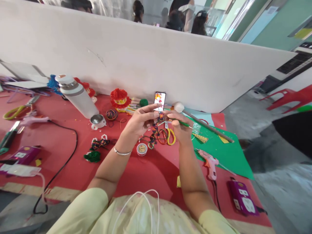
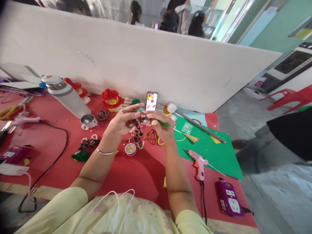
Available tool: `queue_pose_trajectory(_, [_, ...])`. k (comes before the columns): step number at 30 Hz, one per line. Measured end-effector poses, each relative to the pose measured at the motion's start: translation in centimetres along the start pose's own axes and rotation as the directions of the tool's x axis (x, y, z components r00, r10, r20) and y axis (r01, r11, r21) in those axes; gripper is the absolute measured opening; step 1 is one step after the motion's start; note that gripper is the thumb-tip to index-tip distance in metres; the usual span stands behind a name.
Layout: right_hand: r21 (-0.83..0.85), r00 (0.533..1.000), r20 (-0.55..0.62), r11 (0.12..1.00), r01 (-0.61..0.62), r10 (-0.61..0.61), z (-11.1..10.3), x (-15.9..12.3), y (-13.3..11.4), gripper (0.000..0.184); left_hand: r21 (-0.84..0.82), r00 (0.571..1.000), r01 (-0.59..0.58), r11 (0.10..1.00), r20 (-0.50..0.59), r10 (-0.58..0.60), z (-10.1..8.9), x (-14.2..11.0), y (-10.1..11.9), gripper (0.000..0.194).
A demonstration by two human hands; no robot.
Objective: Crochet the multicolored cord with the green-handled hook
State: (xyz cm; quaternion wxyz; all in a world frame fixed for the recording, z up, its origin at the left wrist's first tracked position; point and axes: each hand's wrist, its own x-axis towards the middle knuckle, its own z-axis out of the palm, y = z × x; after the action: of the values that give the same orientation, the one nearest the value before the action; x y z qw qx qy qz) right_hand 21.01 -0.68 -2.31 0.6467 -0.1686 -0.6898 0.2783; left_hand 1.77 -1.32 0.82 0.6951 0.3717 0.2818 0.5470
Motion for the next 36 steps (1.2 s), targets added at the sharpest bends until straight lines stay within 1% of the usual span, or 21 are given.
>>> queue_pose_trajectory(3, [-0.008, 0.996, 0.073, 0.999, -0.050, 0.051, -0.7, 0.1, -0.7, 0.021, 0.051, 0.999, -0.019, 0.999, 0.035, 0.018, -0.6, 0.1, 0.2, 0.043])
queue_pose_trajectory(5, [-0.035, 0.993, 0.100, 0.998, -0.054, 0.057, -1.1, 0.2, -1.1, 0.020, 0.067, 0.997, -0.037, 0.997, 0.067, 0.032, -0.9, 0.1, 0.3, 0.042])
queue_pose_trajectory(7, [-0.056, 0.992, 0.117, 0.997, -0.044, 0.050, -1.3, 0.3, -1.5, 0.020, 0.081, 0.994, -0.059, 0.995, 0.097, 0.051, -1.1, 0.2, 0.3, 0.042])
queue_pose_trajectory(10, [-0.063, 0.993, 0.112, 0.997, -0.038, 0.045, -1.4, 0.4, -1.7, 0.020, 0.105, 0.990, -0.101, 0.989, 0.111, 0.089, -1.0, 0.3, 0.1, 0.042])
queue_pose_trajectory(14, [-0.057, 0.994, 0.099, 0.998, -0.032, 0.037, -1.3, 0.3, -1.6, 0.020, 0.136, 0.986, -0.153, 0.979, 0.086, 0.143, -0.7, 0.3, -0.2, 0.044])
queue_pose_trajectory(18, [-0.085, 0.992, 0.127, 0.996, -0.006, 0.017, -1.3, 0.4, -1.6, 0.021, 0.170, 0.979, -0.204, 0.964, 0.026, 0.203, -0.6, 0.2, -0.2, 0.044])
queue_pose_trajectory(21, [-0.125, 0.990, 0.138, 0.992, 0.027, -0.010, -1.4, 0.6, -1.8, 0.022, 0.190, 0.980, -0.196, 0.962, 0.006, 0.198, -0.6, 0.0, 0.0, 0.043])
queue_pose_trajectory(25, [-0.148, 0.987, 0.158, 0.988, 0.038, -0.014, -1.6, 0.8, -2.3, 0.021, 0.201, 0.987, -0.161, 0.966, 0.025, 0.160, -0.7, 0.0, 0.3, 0.040])
queue_pose_trajectory(30, [-0.145, 0.983, 0.180, 0.989, 0.006, 0.020, -1.8, 0.9, -2.8, 0.020, 0.211, 0.989, -0.151, 0.966, 0.043, 0.145, -0.9, 0.0, 0.3, 0.040])
queue_pose_trajectory(36, [-0.140, 0.982, 0.184, 0.990, -0.021, 0.047, -2.0, 0.9, -3.4, 0.018, 0.196, 0.992, -0.124, 0.973, 0.063, 0.114, -0.4, -0.3, 0.5, 0.039])
